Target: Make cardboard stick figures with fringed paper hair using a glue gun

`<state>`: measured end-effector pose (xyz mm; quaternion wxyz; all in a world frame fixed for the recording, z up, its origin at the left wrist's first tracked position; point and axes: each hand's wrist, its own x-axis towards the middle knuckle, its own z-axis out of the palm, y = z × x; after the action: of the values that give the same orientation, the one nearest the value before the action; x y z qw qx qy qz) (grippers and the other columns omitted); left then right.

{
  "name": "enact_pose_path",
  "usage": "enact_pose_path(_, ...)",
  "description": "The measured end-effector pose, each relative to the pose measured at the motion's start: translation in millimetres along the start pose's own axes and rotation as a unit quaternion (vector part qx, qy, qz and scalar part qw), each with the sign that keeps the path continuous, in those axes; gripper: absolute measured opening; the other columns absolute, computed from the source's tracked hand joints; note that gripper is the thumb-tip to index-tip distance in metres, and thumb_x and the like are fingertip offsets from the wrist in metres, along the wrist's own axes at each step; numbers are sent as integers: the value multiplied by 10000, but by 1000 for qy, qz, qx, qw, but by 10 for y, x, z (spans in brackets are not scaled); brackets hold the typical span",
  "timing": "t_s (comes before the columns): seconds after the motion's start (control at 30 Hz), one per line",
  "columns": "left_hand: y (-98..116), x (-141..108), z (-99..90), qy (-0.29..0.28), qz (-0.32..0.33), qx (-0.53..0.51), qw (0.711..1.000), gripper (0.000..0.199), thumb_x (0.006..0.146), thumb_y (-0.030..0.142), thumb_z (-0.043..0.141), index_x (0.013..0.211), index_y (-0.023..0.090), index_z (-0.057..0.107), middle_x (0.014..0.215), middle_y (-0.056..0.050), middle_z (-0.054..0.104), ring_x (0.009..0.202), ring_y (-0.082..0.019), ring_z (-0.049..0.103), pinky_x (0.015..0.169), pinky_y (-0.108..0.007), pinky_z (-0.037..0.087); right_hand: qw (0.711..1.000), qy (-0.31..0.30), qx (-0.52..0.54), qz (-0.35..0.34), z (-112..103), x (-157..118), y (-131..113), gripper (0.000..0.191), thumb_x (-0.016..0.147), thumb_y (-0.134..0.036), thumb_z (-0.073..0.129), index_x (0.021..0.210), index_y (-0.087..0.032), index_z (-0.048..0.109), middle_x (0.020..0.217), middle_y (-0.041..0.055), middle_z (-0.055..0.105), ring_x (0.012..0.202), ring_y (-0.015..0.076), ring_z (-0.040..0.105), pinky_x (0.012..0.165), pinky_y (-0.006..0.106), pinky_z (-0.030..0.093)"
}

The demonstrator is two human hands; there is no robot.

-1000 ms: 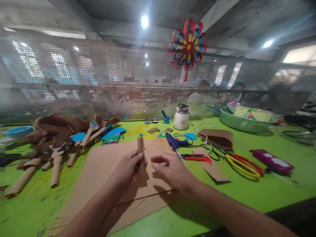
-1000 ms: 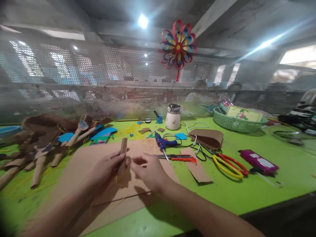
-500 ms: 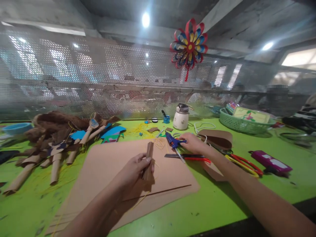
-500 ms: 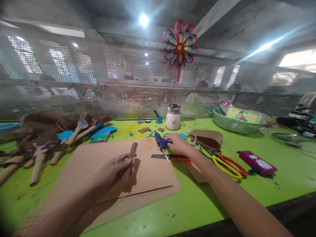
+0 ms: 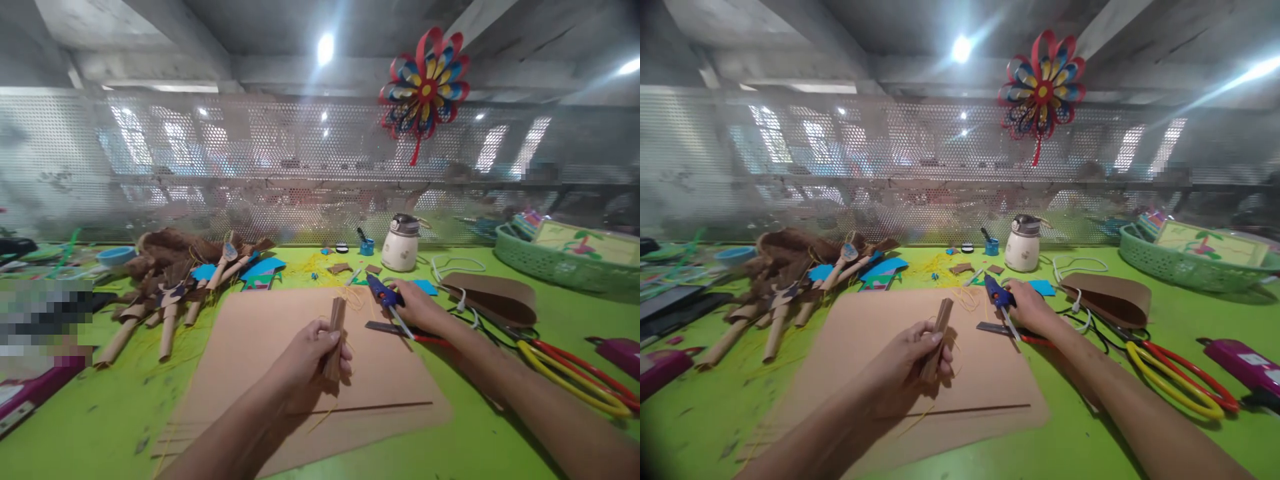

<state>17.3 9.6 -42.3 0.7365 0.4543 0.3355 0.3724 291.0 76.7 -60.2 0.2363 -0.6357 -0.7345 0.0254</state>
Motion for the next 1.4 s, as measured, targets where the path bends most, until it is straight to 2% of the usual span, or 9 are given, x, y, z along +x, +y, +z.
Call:
enact_pose_path(0.13, -8, 18, -17, 25, -11, 13, 1000, 148, 833, 271, 514, 847, 192, 389, 702, -21, 612, 534, -134, 593, 495, -248, 445, 997, 22, 63, 41, -36, 6, 7, 389, 667, -223, 603, 1053, -176, 593, 916, 78, 689, 799, 215, 608, 669, 273, 415)
enact_pose_path(0.27, -11, 19, -11, 29, -23, -1, 999, 138, 838, 259, 511, 855, 190, 393, 683, -12, 599, 529, -126, 584, 514, -250, 449, 984, 61, 116, 118, -92, 37, 92, 115, 635, -198, 572, 720, -176, 646, 610, 43, 647, 569, 203, 566, 533, 292, 386)
enact_pose_path(0.33, -12, 15, -1, 31, -21, -4, 999, 142, 841, 259, 514, 854, 191, 390, 667, -5, 593, 524, -118, 580, 540, -254, 461, 971, 91, 151, 159, -124, 57, 158, 73, 636, -234, 579, 644, -178, 624, 510, 23, 593, 502, 194, 533, 495, 299, 375)
enact_pose_path(0.47, -8, 11, 20, 38, -21, 2, 999, 171, 834, 269, 532, 852, 197, 378, 657, -2, 593, 522, -115, 576, 548, -257, 471, 936, 146, 252, 200, -216, 88, 259, 181, 657, -312, 607, 725, -147, 636, 549, 32, 625, 509, 183, 563, 521, 307, 439)
enact_pose_path(0.63, 27, 12, 27, 37, -15, 2, 999, 207, 809, 298, 578, 839, 192, 403, 662, -6, 594, 525, -115, 576, 525, -250, 469, 893, 162, 381, 178, -391, 47, 179, 334, 671, -375, 638, 887, -120, 645, 731, 89, 706, 620, 199, 647, 623, 326, 517)
enact_pose_path(0.8, 81, 4, 24, 40, 10, 0, 999, 205, 806, 296, 587, 842, 182, 421, 675, -26, 609, 550, -128, 593, 546, -270, 486, 882, 122, 439, 121, -603, -142, -135, 355, 670, -407, 678, 895, -133, 664, 832, 96, 715, 716, 199, 658, 674, 311, 515)
enact_pose_path(1.0, 111, -11, 35, 43, 26, 12, 999, 189, 814, 276, 580, 819, 171, 424, 682, -38, 619, 576, -127, 602, 575, -268, 494, 941, 27, 335, 50, -724, -360, -470, 301, 752, -454, 628, 807, -168, 703, 759, 67, 708, 707, 186, 630, 690, 313, 498)
enact_pose_path(1.17, 122, -12, 33, 51, 25, 33, 998, 162, 822, 254, 570, 849, 168, 436, 691, -31, 617, 583, -119, 602, 540, -228, 470, 944, -35, 329, 1, -708, -441, -565, 288, 796, -453, 582, 743, -197, 705, 817, 74, 716, 803, 222, 637, 755, 340, 493)
enact_pose_path(1.4, 82, 2, 31, 40, 24, 21, 999, 203, 790, 298, 619, 837, 160, 478, 689, -20, 610, 561, -107, 594, 509, -205, 455, 945, -86, 316, 9, -678, -503, -637, 292, 785, -456, 587, 741, -192, 701, 782, 63, 716, 763, 230, 640, 706, 342, 494)
